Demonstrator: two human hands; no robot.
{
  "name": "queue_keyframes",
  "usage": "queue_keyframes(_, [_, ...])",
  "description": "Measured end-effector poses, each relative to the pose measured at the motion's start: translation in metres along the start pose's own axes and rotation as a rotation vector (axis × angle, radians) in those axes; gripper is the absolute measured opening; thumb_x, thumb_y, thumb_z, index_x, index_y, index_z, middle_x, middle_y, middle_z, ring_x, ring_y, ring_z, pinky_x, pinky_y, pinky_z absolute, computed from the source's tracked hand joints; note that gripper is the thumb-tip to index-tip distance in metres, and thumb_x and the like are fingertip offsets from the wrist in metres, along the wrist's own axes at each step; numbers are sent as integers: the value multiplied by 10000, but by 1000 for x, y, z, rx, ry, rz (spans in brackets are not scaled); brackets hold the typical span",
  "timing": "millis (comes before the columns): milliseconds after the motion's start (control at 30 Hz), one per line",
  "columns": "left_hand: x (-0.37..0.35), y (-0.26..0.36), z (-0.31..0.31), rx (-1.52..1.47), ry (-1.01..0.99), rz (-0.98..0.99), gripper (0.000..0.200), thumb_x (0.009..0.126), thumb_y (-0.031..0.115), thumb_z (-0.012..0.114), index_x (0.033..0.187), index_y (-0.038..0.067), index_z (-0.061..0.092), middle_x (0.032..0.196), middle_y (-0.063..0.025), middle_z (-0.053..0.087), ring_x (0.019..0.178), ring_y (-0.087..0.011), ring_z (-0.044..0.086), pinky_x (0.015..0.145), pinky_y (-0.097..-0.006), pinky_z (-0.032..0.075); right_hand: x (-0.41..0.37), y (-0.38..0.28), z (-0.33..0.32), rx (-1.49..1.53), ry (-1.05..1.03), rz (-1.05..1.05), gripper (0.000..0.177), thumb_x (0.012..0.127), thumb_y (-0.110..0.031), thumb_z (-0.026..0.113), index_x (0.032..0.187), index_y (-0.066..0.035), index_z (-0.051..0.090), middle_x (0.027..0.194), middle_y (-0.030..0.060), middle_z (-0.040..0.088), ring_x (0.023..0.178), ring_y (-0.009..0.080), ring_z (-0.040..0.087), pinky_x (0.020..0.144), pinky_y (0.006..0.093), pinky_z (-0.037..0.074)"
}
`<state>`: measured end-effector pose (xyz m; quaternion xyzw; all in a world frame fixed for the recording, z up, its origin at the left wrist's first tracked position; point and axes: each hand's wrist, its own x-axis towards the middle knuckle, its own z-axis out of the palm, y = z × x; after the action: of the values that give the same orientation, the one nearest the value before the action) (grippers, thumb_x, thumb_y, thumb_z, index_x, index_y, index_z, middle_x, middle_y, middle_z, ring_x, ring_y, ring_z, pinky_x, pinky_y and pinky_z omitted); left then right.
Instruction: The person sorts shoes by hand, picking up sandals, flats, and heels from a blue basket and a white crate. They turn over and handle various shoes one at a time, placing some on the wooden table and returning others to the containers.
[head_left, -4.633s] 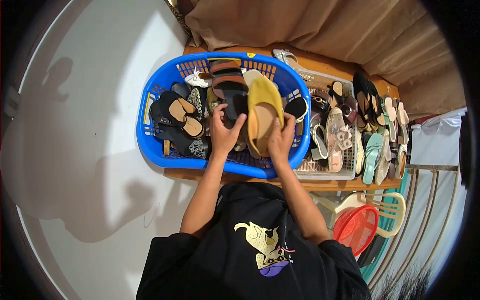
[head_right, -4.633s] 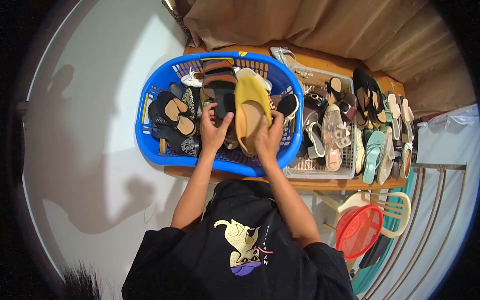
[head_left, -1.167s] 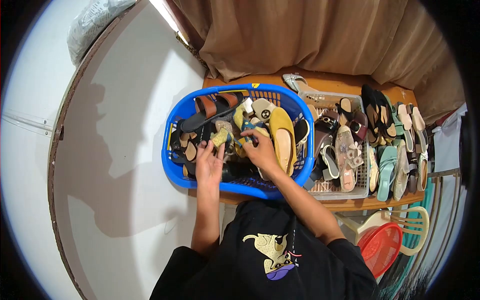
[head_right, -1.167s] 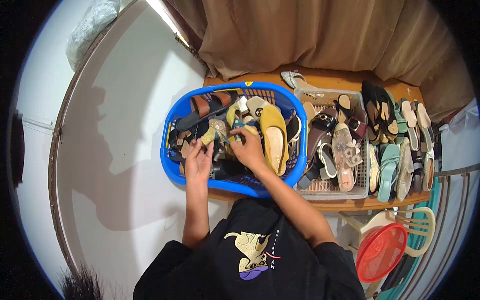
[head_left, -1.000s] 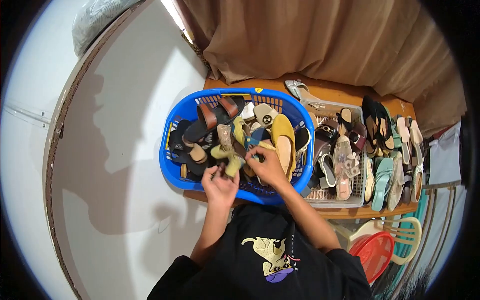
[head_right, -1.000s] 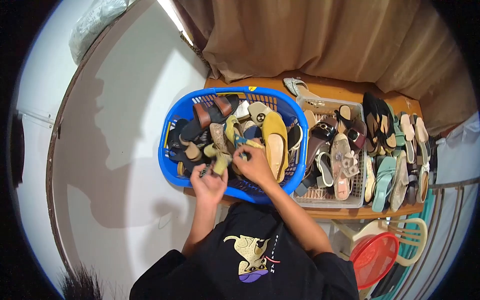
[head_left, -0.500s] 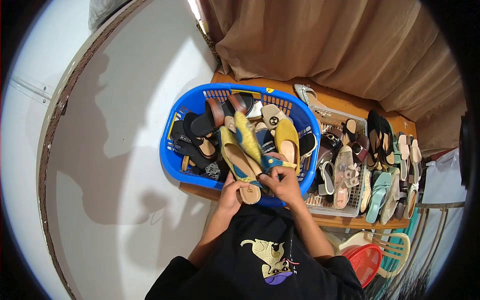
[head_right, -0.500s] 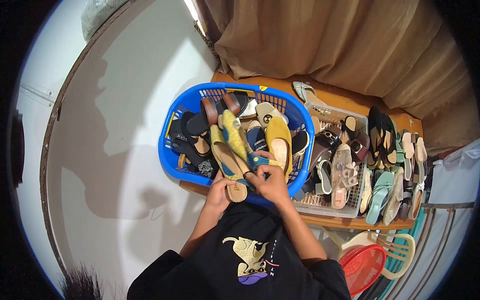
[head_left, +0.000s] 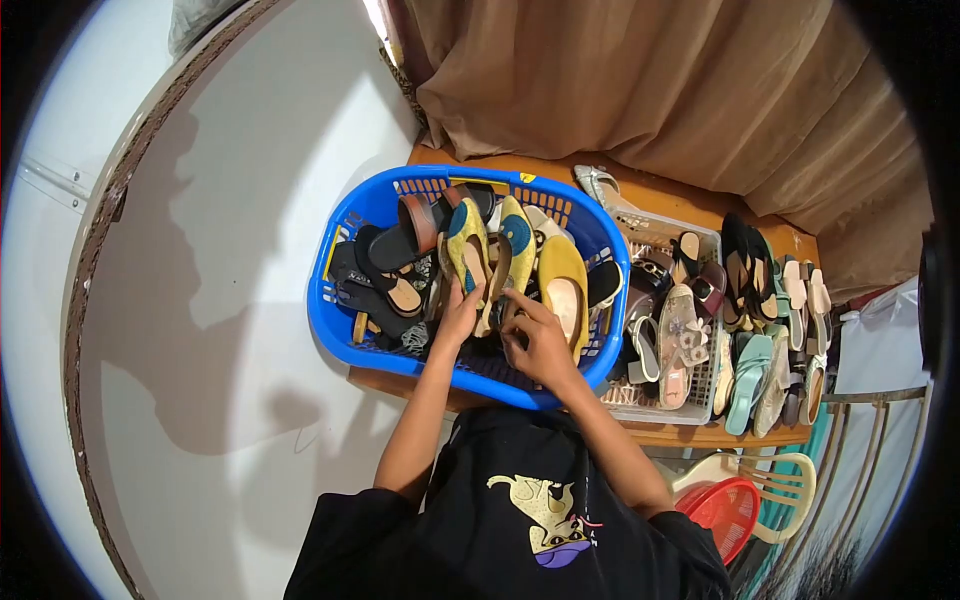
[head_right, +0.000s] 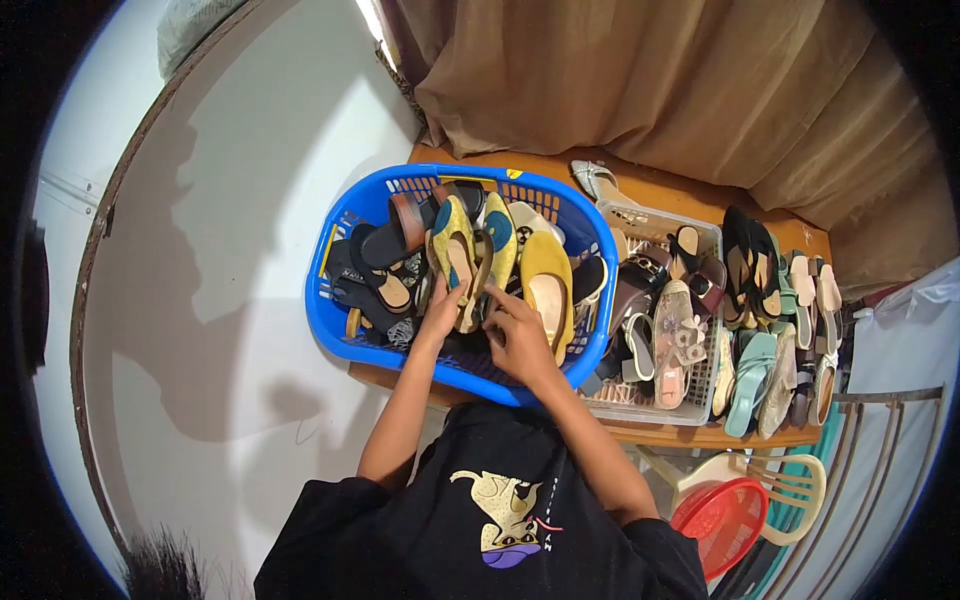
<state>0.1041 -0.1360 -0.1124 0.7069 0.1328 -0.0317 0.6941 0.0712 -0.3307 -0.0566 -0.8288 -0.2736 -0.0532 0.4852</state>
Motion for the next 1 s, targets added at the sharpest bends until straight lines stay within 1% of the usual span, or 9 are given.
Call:
queue_keyframes(133, [7, -28, -10, -135, -8, 27, 650, 1057, 287, 565, 1580, -32, 345, 1608, -137, 408, 1457, -232, 395, 1188, -342, 298, -2, -19, 0, 56, 133, 99, 329, 695, -18, 799, 1000, -36, 678, 1469, 229, 523, 1279, 432, 562, 1022, 464, 490])
queue_keyframes(200, [0, -12, -3, -205, 118, -59, 650, 1048, 308, 582, 1549, -55, 384, 1565, -199, 457, 1448, -266, 423, 1180, -347, 317, 2, -24, 1, -148, 408, 139, 351, 684, -17, 813, 1002, -41, 668, 1410, 203, 499, 1238, 384, 583, 990, 417, 502])
queue_keyframes(333, [4, 0, -8, -187, 51, -35, 647, 1042, 252, 596, 1559, -64, 368, 1573, -177, 446, 1439, -252, 442, 1157, -340, 353, -8, 14, 4, 614, 507, 235, 471, 819, 67, 732, 1243, -56, 568, 1427, 140, 445, 1238, 223, 574, 955, 376, 542])
queue_keyframes(500, [7, -5, -6, -428, 38, -72, 650, 1044, 292, 592, 1569, -27, 377, 1591, -150, 438, 1465, -230, 402, 1207, -342, 281, -8, 9, 3, 722, 413, 253, 331, 940, 67, 657, 1253, -14, 582, 1481, 152, 486, 1262, 253, 606, 1099, 374, 473])
queue_keyframes(600, [-3, 16, -5, -424, -68, -89, 743, 1033, 353, 609, 1591, -39, 314, 1612, -163, 403, 1488, -253, 374, 1218, -342, 267, -6, 19, 0, 469, 197, 302, 249, 957, 58, 629, 1204, 24, 627, 1418, 147, 554, 1323, 245, 573, 1133, 367, 434])
queue_keyframes(667, [-14, 34, -2, -238, 24, -140, 860, 1006, 414, 646, 1605, -58, 248, 1627, -185, 364, 1501, -274, 349, 1227, -351, 258, -5, 12, 5, 693, 236, 388, 201, 966, 56, 625, 1166, 40, 645, 1360, 134, 601, 1309, 224, 577, 1142, 358, 425])
queue_keyframes(800, [-18, 42, -3, -88, -75, 13, 911, 976, 379, 696, 1610, -61, 212, 1625, -196, 351, 1502, -263, 335, 1219, -366, 279, -5, 7, 8, 588, 152, 346, 348, 878, 2, 759, 1173, 32, 578, 1277, 140, 638, 1200, 207, 633, 1055, 338, 490])
queue_keyframes(933, [-26, 9, -3, -363, -197, 100, 854, 994, 284, 677, 1636, 9, 186, 1598, -144, 386, 1478, -238, 362, 1220, -366, 268, -7, -4, 3, 324, 213, 261, 545, 807, -75, 829, 1254, 6, 527, 1144, 164, 690, 1128, 225, 675, 998, 365, 519])
queue_keyframes(1000, [-30, -1, -1, -716, -181, 83, 814, 1059, 624, 418, 1614, 46, 273, 1599, -97, 416, 1464, -244, 403, 1210, -388, 314, -9, -7, 2, 383, 164, 120, 588, 808, -81, 791, 1318, 6, 513, 1125, 180, 699, 1096, 274, 697, 990, 383, 525])
